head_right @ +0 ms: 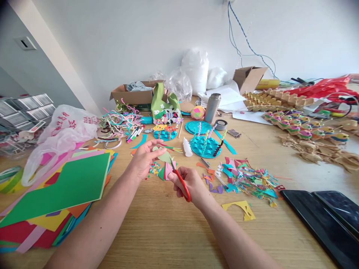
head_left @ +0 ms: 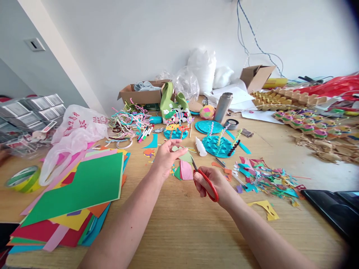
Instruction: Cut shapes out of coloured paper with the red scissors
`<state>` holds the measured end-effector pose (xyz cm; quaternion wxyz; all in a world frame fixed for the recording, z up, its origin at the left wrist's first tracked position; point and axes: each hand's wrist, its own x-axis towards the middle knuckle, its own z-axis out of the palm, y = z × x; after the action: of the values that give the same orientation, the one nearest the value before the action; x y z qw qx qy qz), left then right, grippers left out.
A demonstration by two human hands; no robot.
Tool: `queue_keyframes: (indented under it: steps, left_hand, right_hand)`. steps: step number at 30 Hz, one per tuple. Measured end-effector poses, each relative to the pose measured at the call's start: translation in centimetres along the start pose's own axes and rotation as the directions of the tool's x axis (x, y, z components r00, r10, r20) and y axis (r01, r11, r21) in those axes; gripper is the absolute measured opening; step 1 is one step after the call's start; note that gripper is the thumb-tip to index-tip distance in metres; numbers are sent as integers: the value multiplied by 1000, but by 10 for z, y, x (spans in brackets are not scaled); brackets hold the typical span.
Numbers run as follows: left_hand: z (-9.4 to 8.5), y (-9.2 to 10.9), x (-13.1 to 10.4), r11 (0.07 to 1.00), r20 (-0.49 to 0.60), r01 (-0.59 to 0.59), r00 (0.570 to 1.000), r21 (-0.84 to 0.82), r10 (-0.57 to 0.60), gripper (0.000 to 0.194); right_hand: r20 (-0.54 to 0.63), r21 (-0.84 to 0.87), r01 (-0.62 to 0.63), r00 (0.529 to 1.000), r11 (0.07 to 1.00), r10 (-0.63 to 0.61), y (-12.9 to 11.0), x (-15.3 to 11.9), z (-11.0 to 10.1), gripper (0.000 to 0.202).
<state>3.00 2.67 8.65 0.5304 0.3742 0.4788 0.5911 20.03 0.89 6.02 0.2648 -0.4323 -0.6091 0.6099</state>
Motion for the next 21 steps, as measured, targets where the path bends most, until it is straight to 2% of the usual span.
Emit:
queue_keyframes:
  steps: [4, 12, 21]
  left_hand:
    - [-3, 0, 1, 996, 31, -27, 999, 81, 25, 47]
    - [-9, 5, 1, 981, 66, -58, 997, 185, 47, 37]
    - [-17, 15, -3, 960, 186, 98, 971, 264, -150, 27]
  right_hand:
    - [13, -7, -2, 1000, 1000, 3, 1, 0, 0, 42]
    - [27, 8, 47, 999, 999, -47, 0, -1, -3, 42]
    - [57, 28, 57, 997, 998, -58, 2, -1, -3, 40]
